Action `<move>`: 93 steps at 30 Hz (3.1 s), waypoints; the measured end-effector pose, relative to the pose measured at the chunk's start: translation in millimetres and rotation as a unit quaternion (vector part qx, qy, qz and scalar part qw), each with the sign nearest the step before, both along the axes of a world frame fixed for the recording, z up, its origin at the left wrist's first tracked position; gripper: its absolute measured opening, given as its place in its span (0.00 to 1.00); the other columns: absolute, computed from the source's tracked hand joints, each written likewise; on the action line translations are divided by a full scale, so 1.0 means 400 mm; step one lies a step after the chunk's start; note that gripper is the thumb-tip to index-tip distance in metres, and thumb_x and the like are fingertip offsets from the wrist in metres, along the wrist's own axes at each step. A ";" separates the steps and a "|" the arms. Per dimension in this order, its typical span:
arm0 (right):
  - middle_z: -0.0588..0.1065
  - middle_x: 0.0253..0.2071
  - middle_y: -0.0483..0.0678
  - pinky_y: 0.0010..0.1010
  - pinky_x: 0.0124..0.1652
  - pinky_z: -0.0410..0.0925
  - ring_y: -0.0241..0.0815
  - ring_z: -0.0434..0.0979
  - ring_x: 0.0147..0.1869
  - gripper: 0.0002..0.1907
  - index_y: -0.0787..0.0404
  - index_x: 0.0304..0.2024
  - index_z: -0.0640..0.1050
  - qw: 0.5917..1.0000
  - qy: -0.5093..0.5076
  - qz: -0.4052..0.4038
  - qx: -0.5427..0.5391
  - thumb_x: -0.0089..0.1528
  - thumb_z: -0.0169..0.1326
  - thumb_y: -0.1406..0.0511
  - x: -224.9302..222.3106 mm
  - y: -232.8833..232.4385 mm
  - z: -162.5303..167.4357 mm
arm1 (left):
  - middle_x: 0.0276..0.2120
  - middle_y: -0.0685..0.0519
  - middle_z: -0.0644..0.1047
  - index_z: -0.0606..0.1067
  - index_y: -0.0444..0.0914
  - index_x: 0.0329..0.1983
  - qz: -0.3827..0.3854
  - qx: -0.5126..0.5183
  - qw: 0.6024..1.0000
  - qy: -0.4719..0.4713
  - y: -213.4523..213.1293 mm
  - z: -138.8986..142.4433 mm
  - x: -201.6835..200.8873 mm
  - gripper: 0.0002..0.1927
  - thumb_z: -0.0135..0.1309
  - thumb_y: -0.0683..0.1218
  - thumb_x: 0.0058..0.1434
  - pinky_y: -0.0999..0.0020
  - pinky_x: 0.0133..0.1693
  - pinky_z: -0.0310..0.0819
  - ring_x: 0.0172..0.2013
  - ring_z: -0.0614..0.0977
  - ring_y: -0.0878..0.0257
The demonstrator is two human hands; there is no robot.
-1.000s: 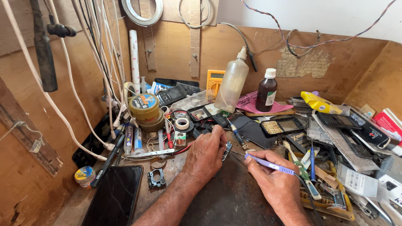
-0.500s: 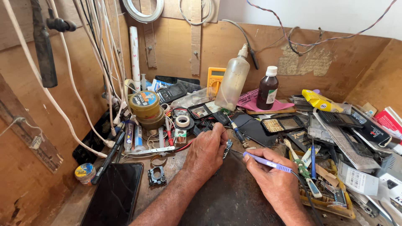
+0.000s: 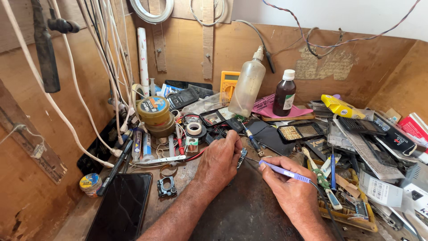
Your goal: The person uses a soldering iron and tweezers to work on a small circuit board, then places a circular component onto the board and secures it with a black plastic housing. The person handles the board and housing repeatedly to align and fit the parts together.
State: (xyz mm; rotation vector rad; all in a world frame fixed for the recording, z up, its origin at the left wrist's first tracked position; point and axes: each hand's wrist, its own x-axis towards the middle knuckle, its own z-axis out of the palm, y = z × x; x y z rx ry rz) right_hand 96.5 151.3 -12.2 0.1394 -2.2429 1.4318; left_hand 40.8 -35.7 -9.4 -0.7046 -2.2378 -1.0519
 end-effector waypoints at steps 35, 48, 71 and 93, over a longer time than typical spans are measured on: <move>0.84 0.34 0.45 0.22 0.37 0.76 0.28 0.81 0.36 0.10 0.65 0.40 0.84 1.000 -0.003 0.023 -0.006 0.57 0.64 0.68 0.004 -0.004 0.008 | 0.29 0.45 0.78 0.68 0.37 0.39 0.007 0.000 1.000 -0.004 0.001 0.003 0.004 0.11 0.57 0.36 0.58 0.47 0.38 0.72 0.37 0.81 0.43; 0.83 0.33 0.45 0.21 0.36 0.75 0.28 0.80 0.35 0.09 0.65 0.39 0.84 1.000 -0.009 0.020 -0.005 0.57 0.64 0.68 0.004 0.001 0.006 | 0.29 0.45 0.78 0.67 0.37 0.40 0.007 -0.005 1.000 -0.014 0.003 0.012 0.011 0.13 0.58 0.36 0.57 0.47 0.39 0.72 0.37 0.81 0.43; 0.83 0.30 0.44 0.20 0.32 0.72 0.27 0.79 0.32 0.09 0.64 0.40 0.84 0.999 0.032 -0.042 0.005 0.58 0.63 0.67 0.008 -0.001 0.016 | 0.31 0.45 0.77 0.66 0.36 0.41 -0.011 0.024 1.000 0.001 0.002 0.004 0.016 0.12 0.57 0.36 0.59 0.49 0.39 0.72 0.38 0.80 0.44; 0.83 0.33 0.45 0.22 0.37 0.76 0.28 0.81 0.35 0.08 0.66 0.39 0.84 0.999 0.002 0.020 -0.024 0.57 0.64 0.69 0.016 -0.002 0.017 | 0.32 0.43 0.77 0.65 0.35 0.42 -0.039 0.030 0.999 0.010 0.002 -0.004 0.019 0.13 0.55 0.34 0.59 0.49 0.39 0.73 0.38 0.81 0.42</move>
